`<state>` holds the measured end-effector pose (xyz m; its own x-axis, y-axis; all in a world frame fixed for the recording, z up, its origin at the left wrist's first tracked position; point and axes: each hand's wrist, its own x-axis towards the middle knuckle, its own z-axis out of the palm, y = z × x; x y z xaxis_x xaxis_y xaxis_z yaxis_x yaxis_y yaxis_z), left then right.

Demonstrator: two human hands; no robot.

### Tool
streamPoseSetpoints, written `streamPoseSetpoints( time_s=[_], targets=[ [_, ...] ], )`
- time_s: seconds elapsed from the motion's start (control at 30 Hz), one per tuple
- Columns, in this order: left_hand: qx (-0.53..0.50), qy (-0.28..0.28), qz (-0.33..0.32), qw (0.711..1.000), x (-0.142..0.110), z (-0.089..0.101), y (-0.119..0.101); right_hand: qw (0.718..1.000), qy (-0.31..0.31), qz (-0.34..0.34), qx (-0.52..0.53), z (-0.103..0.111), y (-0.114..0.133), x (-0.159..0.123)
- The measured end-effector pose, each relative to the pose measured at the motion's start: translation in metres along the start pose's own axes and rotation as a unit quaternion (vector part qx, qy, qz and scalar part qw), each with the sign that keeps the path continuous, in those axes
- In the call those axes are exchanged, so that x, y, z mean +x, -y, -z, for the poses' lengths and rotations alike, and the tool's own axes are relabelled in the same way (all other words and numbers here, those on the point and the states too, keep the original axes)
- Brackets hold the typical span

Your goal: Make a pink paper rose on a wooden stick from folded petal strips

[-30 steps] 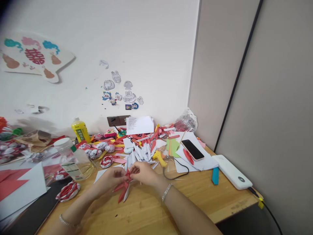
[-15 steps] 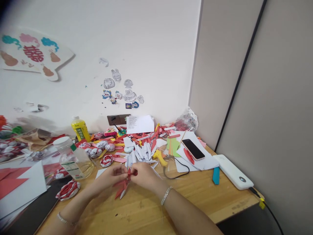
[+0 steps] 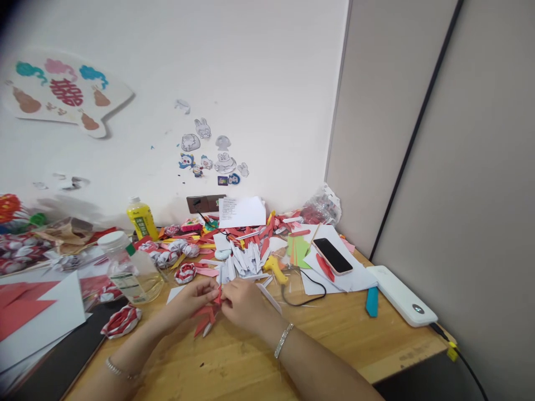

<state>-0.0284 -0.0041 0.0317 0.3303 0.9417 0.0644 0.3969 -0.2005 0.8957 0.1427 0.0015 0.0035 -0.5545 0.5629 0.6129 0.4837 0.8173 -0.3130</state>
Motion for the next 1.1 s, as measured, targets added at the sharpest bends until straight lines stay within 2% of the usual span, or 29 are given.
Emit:
streamPoseSetpoints(
  time_s=[0.43,0.53,0.7,0.87,1.1],
  targets=[
    [-0.018,-0.046,0.036,0.998,0.0,-0.003,0.002,0.976,0.026,0.189,-0.106,-0.002,-0.008,-0.002],
    [-0.007,-0.043,0.041,0.998,0.001,0.0,0.004,0.976,0.025,0.192,-0.104,0.0,-0.006,-0.002],
    [0.011,-0.032,0.055,0.998,0.002,0.001,0.009,0.983,0.009,0.156,-0.099,0.002,0.0,0.0],
    [0.019,0.0,0.078,0.997,0.003,-0.002,0.018,0.958,0.02,0.226,-0.175,-0.001,0.001,0.001],
    [-0.019,0.019,0.081,0.996,0.004,0.0,0.026,0.95,0.033,0.25,-0.183,-0.003,0.0,-0.001]
  ],
)
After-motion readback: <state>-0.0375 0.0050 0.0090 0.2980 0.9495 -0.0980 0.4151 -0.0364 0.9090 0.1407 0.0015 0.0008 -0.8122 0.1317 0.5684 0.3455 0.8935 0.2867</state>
